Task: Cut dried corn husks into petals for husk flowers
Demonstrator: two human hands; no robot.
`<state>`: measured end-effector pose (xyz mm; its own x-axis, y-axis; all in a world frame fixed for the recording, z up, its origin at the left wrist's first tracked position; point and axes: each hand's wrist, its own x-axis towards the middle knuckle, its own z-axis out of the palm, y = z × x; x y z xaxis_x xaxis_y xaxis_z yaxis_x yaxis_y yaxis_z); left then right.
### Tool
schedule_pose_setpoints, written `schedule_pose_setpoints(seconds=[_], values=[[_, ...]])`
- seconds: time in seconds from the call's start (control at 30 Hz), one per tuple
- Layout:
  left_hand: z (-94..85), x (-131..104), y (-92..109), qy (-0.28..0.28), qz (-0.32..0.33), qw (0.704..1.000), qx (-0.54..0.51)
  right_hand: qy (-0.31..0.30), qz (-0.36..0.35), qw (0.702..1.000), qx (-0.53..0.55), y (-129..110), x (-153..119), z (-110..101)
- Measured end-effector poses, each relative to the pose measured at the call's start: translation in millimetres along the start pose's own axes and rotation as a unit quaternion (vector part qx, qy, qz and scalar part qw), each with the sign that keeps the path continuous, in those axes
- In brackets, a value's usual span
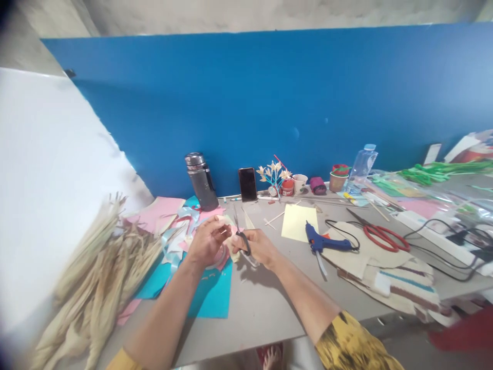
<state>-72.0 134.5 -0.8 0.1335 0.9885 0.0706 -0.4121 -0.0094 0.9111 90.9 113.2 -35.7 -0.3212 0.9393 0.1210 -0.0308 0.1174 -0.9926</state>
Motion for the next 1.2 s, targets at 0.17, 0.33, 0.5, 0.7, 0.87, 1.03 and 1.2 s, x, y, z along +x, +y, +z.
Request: schedule_pose_setpoints(seconds=[0.17,0.33,0.5,0.7,0.87,1.03,1.2], values=[[-2.1,0.8,1.5,-0.001,0.018,1.0,0.013,-0.048,0.009,0.998,-0.041,-6.7,-3.9,4.5],[-1.5,-0.9,3.4,0.003,0.015,1.0,0.003,-0.04,0.016,0.998,-0.043,-2.1,-2.5,5.8],[-2.0,-1.0,5.8,0.013,0.008,1.0,0.009,-0.043,0.021,0.997,-0.063,7.0,-0.3,3.5],[-5.4,-0.1,5.2,0.003,0.007,1.0,0.021,-0.047,0.011,0.996,-0.073,10.7,0.3,2.4],[-7.2,0.6,6.4,0.001,0.004,0.999,0.036,-0.048,0.01,0.996,-0.078,9.5,-0.4,3.2],[-8.8,1.2,9.3,0.0,0.012,0.999,0.051,-0.039,0.018,0.996,-0.081,8.0,-0.2,4.0],[-10.3,0.5,12.8,-0.001,0.01,0.998,0.06,-0.033,0.033,0.995,-0.088,13.6,0.1,2.7]])
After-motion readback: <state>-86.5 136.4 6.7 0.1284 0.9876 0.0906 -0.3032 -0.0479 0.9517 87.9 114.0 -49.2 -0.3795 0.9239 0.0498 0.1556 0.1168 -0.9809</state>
